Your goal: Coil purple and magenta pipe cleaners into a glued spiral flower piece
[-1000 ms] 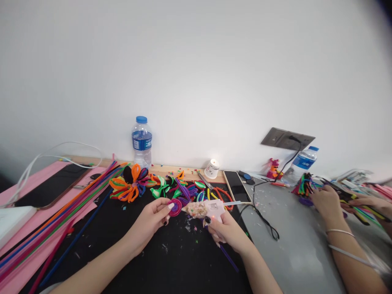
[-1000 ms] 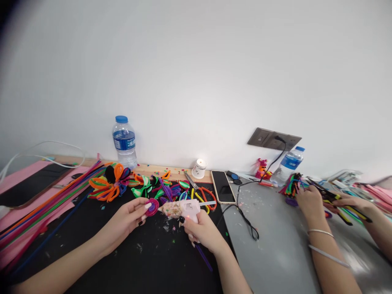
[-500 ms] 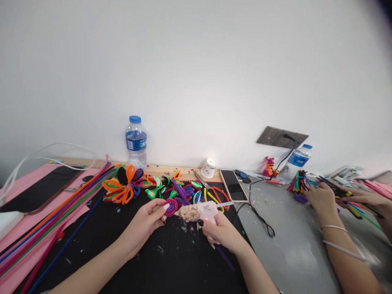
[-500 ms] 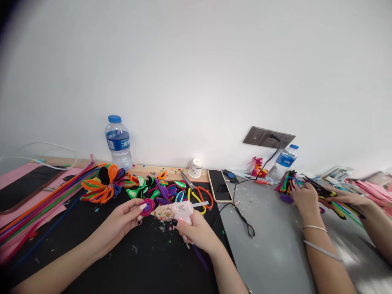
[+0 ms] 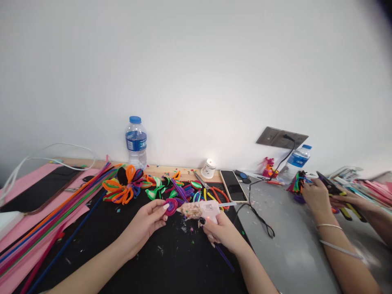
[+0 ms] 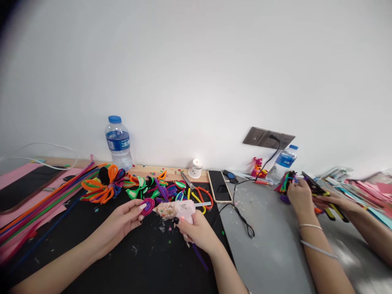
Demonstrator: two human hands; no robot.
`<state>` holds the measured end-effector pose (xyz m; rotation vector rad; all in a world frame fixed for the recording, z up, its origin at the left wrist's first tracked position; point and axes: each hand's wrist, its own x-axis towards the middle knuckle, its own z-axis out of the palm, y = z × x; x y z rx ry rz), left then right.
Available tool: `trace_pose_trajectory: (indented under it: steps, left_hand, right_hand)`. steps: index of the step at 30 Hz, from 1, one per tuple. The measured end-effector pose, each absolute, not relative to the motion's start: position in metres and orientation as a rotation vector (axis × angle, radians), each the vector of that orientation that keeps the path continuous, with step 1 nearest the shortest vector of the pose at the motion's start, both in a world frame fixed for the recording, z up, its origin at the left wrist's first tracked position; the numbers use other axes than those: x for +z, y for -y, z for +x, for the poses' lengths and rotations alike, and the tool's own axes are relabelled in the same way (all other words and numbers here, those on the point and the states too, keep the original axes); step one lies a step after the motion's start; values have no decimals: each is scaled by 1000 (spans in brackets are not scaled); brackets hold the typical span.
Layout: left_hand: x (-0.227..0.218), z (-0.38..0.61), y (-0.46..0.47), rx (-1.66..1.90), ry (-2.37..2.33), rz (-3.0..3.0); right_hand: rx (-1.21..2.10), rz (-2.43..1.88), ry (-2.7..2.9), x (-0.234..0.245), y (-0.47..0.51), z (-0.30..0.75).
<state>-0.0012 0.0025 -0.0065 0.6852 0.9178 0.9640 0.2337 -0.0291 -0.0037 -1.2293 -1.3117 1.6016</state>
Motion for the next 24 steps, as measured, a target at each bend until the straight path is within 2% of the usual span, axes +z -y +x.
trace_pose_trajectory:
  steps: [24]
  left_hand:
    - [-12, -3, -2, 881, -895, 790]
  right_hand:
    - [1577, -1262, 1288, -3, 28, 236]
